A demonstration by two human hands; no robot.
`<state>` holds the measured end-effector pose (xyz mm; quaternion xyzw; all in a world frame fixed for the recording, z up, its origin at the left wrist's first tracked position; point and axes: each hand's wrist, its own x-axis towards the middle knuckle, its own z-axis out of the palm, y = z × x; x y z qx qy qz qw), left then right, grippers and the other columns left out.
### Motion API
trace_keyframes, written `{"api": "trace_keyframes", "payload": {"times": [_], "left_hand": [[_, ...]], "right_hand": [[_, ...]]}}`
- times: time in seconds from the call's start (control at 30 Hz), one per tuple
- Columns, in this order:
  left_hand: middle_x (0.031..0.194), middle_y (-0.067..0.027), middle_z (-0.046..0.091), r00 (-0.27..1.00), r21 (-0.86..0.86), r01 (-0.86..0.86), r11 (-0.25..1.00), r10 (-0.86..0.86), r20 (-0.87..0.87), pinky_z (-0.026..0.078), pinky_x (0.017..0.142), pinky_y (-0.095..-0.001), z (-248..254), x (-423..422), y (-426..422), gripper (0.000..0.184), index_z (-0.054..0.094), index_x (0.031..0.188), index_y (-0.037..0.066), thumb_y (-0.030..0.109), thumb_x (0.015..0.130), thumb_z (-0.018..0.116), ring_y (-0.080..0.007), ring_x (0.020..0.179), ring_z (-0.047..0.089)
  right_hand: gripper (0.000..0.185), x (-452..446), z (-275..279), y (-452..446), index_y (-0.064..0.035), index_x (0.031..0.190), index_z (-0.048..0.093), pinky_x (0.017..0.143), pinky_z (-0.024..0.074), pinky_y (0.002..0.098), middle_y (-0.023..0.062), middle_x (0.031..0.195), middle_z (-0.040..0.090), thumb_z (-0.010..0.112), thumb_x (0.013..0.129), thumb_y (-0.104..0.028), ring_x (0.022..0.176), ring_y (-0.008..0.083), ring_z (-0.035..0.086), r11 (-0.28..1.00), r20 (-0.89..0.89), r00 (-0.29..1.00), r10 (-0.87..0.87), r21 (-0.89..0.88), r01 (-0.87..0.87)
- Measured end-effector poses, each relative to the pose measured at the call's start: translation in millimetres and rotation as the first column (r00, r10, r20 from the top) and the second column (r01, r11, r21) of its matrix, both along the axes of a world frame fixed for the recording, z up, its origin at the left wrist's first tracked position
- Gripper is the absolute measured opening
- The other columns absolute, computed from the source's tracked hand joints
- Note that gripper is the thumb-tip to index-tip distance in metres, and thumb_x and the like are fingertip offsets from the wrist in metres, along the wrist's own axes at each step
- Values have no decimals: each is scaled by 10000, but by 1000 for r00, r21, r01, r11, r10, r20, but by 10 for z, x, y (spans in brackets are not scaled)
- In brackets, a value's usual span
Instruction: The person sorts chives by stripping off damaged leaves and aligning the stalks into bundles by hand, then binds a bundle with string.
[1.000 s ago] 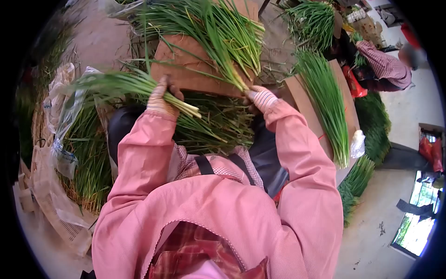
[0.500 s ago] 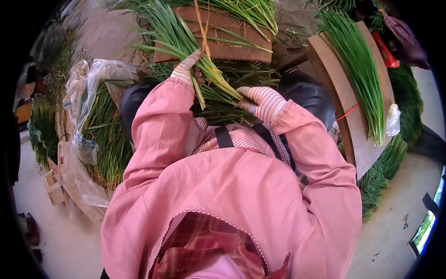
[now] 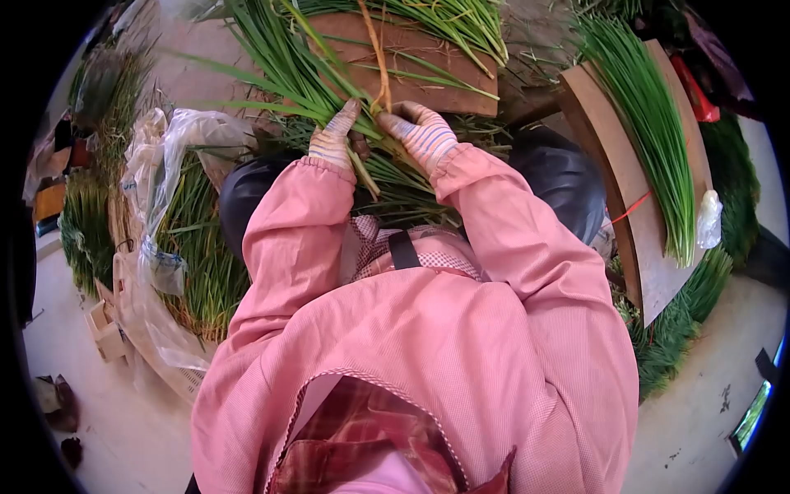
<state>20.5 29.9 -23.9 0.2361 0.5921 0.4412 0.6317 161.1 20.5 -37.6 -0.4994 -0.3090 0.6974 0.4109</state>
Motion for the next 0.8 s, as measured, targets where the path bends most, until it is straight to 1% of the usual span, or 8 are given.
{"api": "trace_keyframes", "payload": {"times": [0.13,0.27,0.37,0.43,0.63,0.7,0.77,0.8], "left_hand": [[486,-43,439,990,-115,-121,986,129,56,353,374,-289,-53,-5,28,332,542,753,51,331,654,688,-175,378,411],[513,-10,409,963,-75,-207,975,217,162,327,371,-277,-28,-28,28,274,536,742,64,300,686,664,-149,398,384],[510,8,391,896,-167,-262,950,304,323,288,361,-259,-90,-164,142,229,526,725,82,269,700,657,-119,386,339],[502,28,368,896,-186,-281,942,326,302,259,355,-245,9,-191,187,204,493,695,114,248,715,646,-100,383,316],[491,54,356,732,-200,-510,837,544,410,255,329,-228,45,-440,305,220,432,655,167,216,743,628,-81,376,320],[488,56,349,705,-202,-562,802,592,390,246,322,-227,74,-449,303,225,443,653,164,234,729,644,-79,379,321],[488,50,347,770,-221,-539,813,581,262,257,333,-232,56,-446,312,238,459,662,156,270,709,663,-87,379,321],[492,42,356,824,-192,-480,856,515,235,273,347,-239,-31,-457,316,254,472,672,152,300,688,679,-97,380,324]], "right_hand": [[192,2,-57,59,-52,938,535,640,425,224,8,795,569,587,779,-148,724,97,522,988,-112,985,-135,63,142],[159,-72,46,79,-60,924,519,629,444,260,32,820,576,555,800,-152,715,124,545,960,-21,969,-245,137,246],[114,-3,179,103,-73,890,517,480,420,259,0,640,499,541,807,-148,516,129,494,926,-344,885,-314,94,365],[136,44,399,22,-67,882,508,445,391,239,-10,570,440,538,809,-178,457,109,444,937,-222,917,-331,41,348],[168,677,562,-360,-70,900,491,418,338,206,-18,566,401,507,817,-215,464,72,383,990,44,989,143,-24,-142],[221,926,501,-480,-40,957,497,477,385,223,10,618,465,515,805,-199,515,99,436,946,475,820,318,-98,-310],[399,1203,413,-568,-34,1083,483,729,427,324,164,890,569,572,744,-225,825,257,555,739,819,281,501,-235,-631],[422,1172,507,-535,-32,1079,484,739,422,338,185,912,559,585,728,-243,851,288,544,709,869,186,459,-231,-666]]}}
